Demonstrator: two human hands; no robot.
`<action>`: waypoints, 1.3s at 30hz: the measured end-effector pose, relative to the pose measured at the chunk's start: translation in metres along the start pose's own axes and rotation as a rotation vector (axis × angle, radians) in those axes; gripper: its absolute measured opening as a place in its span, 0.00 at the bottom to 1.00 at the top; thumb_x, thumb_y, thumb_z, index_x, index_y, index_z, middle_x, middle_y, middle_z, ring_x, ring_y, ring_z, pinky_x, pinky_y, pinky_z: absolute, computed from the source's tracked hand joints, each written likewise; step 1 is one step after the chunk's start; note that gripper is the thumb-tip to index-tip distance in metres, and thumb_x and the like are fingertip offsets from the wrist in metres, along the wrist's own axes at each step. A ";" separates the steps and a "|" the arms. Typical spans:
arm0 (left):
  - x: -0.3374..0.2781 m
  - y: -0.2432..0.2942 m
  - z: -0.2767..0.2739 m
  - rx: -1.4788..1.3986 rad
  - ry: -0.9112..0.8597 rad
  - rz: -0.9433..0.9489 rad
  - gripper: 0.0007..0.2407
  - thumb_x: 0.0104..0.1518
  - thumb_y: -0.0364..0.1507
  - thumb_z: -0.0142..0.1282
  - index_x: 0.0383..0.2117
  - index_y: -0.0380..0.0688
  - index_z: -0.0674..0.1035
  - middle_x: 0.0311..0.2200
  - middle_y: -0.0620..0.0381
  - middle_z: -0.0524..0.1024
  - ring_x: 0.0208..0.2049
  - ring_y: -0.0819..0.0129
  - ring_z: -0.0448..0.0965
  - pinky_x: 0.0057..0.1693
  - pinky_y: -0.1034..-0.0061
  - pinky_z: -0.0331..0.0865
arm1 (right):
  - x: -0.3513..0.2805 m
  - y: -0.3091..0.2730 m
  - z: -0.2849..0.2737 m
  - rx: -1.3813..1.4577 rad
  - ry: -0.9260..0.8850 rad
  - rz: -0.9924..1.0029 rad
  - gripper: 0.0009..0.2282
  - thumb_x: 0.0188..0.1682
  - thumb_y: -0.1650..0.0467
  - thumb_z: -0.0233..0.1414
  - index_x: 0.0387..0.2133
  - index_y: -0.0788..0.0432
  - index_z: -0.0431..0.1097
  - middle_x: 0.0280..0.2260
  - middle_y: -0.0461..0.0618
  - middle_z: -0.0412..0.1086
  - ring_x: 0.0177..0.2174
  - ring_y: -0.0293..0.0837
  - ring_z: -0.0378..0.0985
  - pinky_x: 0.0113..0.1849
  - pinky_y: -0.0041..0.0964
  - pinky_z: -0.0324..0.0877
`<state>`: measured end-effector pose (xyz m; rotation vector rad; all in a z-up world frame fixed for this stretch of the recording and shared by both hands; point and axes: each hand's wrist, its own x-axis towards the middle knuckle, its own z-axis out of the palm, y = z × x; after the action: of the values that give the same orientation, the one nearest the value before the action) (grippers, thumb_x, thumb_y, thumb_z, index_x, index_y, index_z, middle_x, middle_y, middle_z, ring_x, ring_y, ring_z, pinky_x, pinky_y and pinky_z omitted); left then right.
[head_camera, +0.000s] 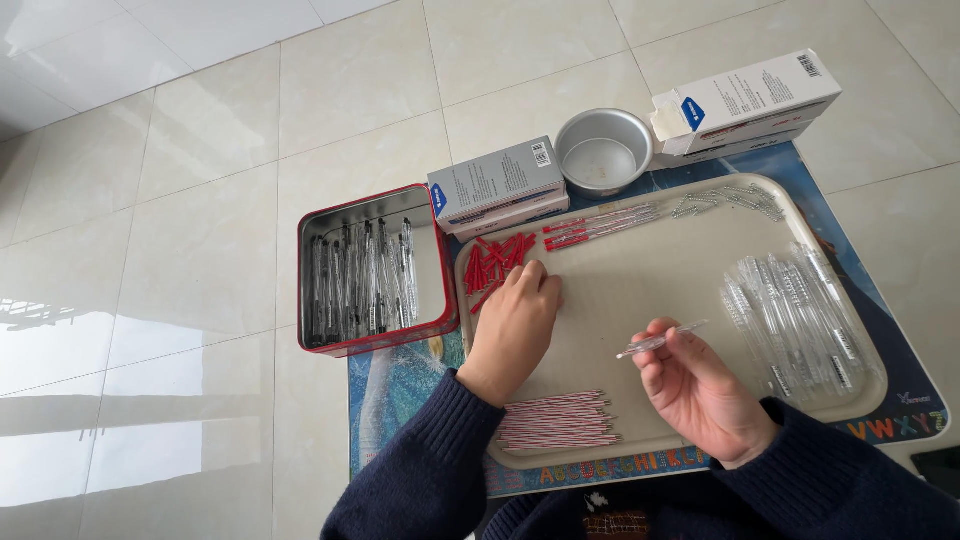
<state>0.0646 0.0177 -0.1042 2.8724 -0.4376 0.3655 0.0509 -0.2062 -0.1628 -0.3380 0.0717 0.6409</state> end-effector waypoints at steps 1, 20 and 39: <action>0.000 0.000 -0.002 0.002 -0.001 -0.001 0.04 0.52 0.25 0.51 0.30 0.38 0.75 0.35 0.51 0.67 0.34 0.60 0.71 0.41 0.71 0.68 | 0.000 -0.001 -0.003 0.001 -0.001 0.001 0.07 0.48 0.73 0.50 0.37 0.66 0.67 0.37 0.58 0.70 0.35 0.42 0.75 0.37 0.28 0.75; -0.003 0.027 -0.035 -1.316 -0.107 -0.207 0.04 0.51 0.19 0.58 0.31 0.33 0.78 0.26 0.54 0.78 0.25 0.75 0.75 0.35 0.86 0.72 | 0.004 0.005 0.001 -0.187 0.250 -0.106 0.10 0.48 0.75 0.48 0.41 0.67 0.66 0.39 0.57 0.71 0.35 0.40 0.75 0.38 0.28 0.72; -0.004 -0.009 -0.021 0.049 -0.058 0.019 0.09 0.49 0.24 0.51 0.36 0.41 0.76 0.33 0.51 0.67 0.31 0.60 0.71 0.36 0.69 0.67 | 0.000 0.002 0.002 -0.095 0.126 -0.078 0.06 0.49 0.72 0.50 0.36 0.64 0.68 0.35 0.53 0.71 0.34 0.39 0.74 0.37 0.26 0.73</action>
<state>0.0590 0.0320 -0.0869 2.9345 -0.4726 0.3010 0.0499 -0.2037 -0.1620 -0.4708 0.1479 0.5466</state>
